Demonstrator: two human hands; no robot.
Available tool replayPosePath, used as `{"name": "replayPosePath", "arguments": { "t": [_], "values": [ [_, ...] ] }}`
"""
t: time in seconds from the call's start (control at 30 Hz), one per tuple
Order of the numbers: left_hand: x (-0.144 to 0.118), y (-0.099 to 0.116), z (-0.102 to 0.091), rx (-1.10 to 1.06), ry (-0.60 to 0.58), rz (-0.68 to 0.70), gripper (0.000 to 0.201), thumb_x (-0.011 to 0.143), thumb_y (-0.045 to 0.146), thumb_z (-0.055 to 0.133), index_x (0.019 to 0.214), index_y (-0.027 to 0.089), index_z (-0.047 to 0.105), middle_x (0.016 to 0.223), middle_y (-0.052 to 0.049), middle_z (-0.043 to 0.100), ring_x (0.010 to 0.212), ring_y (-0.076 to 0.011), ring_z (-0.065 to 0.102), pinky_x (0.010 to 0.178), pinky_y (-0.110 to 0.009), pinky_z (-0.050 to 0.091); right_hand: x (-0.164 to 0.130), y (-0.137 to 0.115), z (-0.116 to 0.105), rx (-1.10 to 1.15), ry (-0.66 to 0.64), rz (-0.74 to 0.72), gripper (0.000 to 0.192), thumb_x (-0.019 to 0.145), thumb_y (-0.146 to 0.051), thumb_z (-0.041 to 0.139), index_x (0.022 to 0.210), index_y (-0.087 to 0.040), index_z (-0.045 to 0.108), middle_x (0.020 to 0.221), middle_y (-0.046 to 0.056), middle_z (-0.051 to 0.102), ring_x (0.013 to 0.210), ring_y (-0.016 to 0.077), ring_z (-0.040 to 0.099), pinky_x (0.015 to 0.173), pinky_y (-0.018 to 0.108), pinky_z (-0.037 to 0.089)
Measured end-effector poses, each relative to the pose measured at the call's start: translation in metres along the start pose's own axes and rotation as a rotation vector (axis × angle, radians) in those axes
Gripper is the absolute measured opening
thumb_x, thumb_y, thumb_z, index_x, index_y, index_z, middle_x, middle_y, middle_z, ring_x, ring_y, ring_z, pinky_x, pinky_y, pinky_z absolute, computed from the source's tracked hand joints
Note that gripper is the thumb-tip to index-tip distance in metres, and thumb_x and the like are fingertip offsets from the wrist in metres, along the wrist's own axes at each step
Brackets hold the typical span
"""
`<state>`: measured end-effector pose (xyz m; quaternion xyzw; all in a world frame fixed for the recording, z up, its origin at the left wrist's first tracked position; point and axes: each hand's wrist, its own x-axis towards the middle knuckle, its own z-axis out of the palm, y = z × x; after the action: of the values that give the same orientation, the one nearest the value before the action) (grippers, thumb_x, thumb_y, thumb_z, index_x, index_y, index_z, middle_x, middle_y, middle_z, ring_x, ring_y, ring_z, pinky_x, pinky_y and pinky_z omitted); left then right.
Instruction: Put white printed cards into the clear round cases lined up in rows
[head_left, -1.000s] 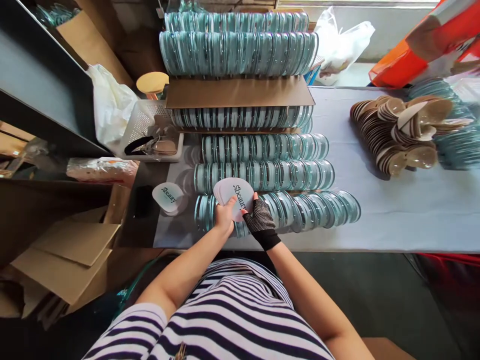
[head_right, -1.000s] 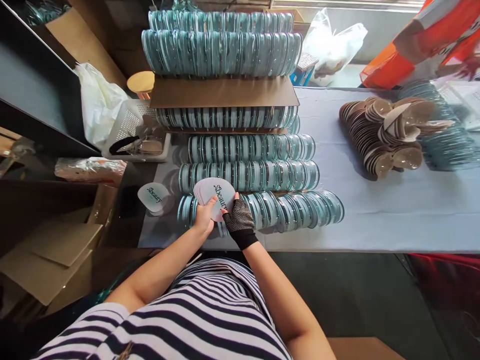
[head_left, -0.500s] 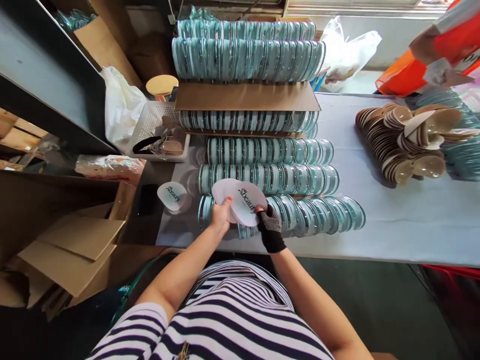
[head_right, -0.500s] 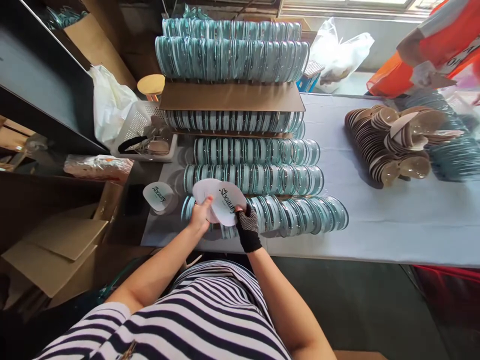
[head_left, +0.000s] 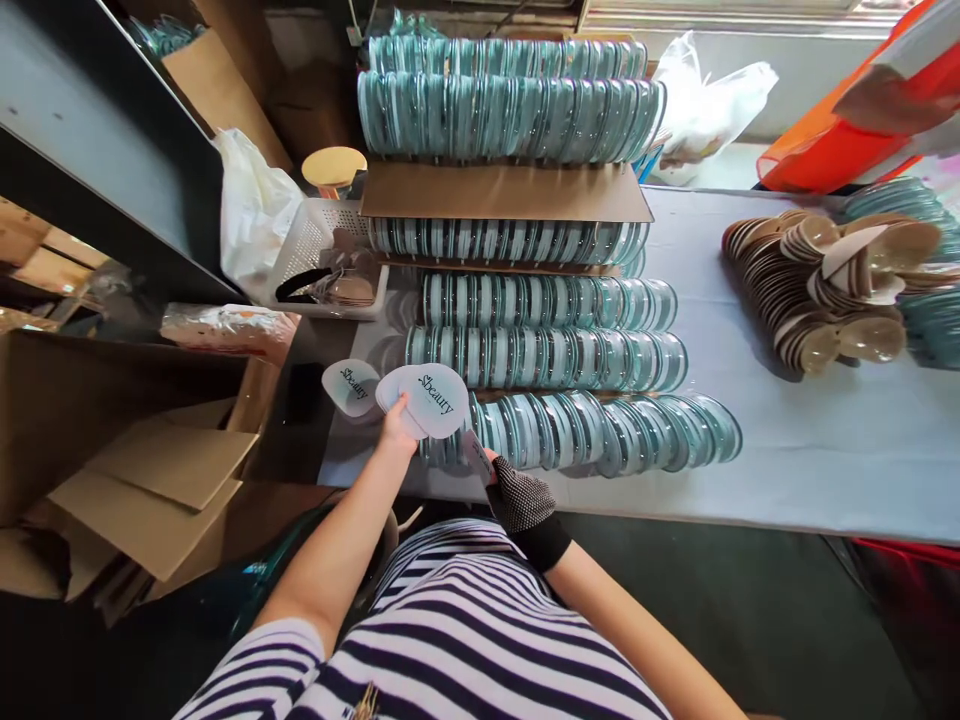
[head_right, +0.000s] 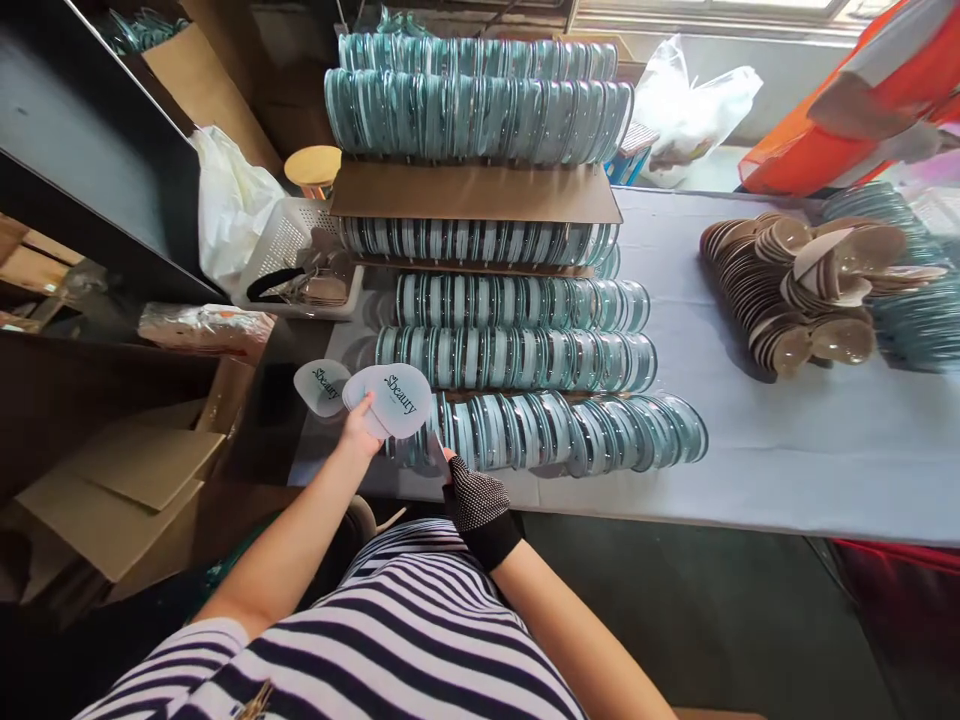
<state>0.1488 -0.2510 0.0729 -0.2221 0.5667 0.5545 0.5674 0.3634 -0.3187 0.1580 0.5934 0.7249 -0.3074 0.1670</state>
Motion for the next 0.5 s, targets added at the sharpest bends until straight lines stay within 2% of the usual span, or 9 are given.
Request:
{"name": "replayPosePath", "arguments": {
  "t": [0.13,0.23,0.33,0.43,0.5],
  "values": [
    [0.0,0.005,0.0,-0.036,0.007,-0.014,0.028,0.088,0.023,0.06,0.114,0.017,0.069,0.103,-0.011,0.075,0.106,-0.027,0.069,0.095,-0.045,0.054,0.0,0.002,0.007,-0.032,0.06,-0.022,0.05,0.096,-0.032,0.04,0.146,-0.028,0.045,0.093,0.009,0.075,0.085,0.0235,0.071,0.071,0.028,0.046],
    [0.001,0.002,-0.003,-0.044,-0.002,-0.018,0.028,0.088,0.021,0.06,0.115,0.017,0.069,0.103,-0.011,0.075,0.106,-0.0271,0.068,0.096,-0.045,0.054,0.013,-0.003,0.013,-0.038,0.011,-0.022,0.05,0.096,-0.032,0.042,0.146,-0.03,0.042,0.093,0.008,0.075,0.085,0.0238,0.071,0.071,0.029,0.046],
    [0.002,-0.001,-0.005,-0.056,-0.016,-0.034,0.029,0.087,0.021,0.061,0.115,0.017,0.069,0.105,-0.012,0.074,0.107,-0.0281,0.068,0.095,-0.045,0.054,0.039,-0.015,0.018,-0.018,-0.072,-0.018,0.05,0.097,-0.029,0.04,0.146,-0.027,0.039,0.099,0.009,0.075,0.089,0.0225,0.071,0.072,0.028,0.045],
    [0.003,0.005,-0.007,-0.07,0.001,-0.018,0.029,0.086,0.022,0.063,0.114,0.017,0.069,0.108,-0.013,0.074,0.111,-0.0287,0.066,0.096,-0.046,0.053,0.057,-0.022,0.021,0.016,-0.083,0.05,0.043,0.101,-0.035,0.034,0.14,-0.02,0.042,0.101,0.011,0.074,0.092,0.0225,0.07,0.074,0.029,0.045],
    [0.003,0.012,-0.006,-0.091,-0.018,0.041,0.028,0.086,0.024,0.063,0.113,0.018,0.069,0.11,-0.011,0.073,0.112,-0.0282,0.065,0.098,-0.047,0.051,0.058,-0.02,0.024,0.046,-0.074,0.095,0.041,0.101,-0.042,0.034,0.132,-0.019,0.047,0.099,0.011,0.073,0.091,0.0231,0.07,0.073,0.03,0.044]
  ]
}}
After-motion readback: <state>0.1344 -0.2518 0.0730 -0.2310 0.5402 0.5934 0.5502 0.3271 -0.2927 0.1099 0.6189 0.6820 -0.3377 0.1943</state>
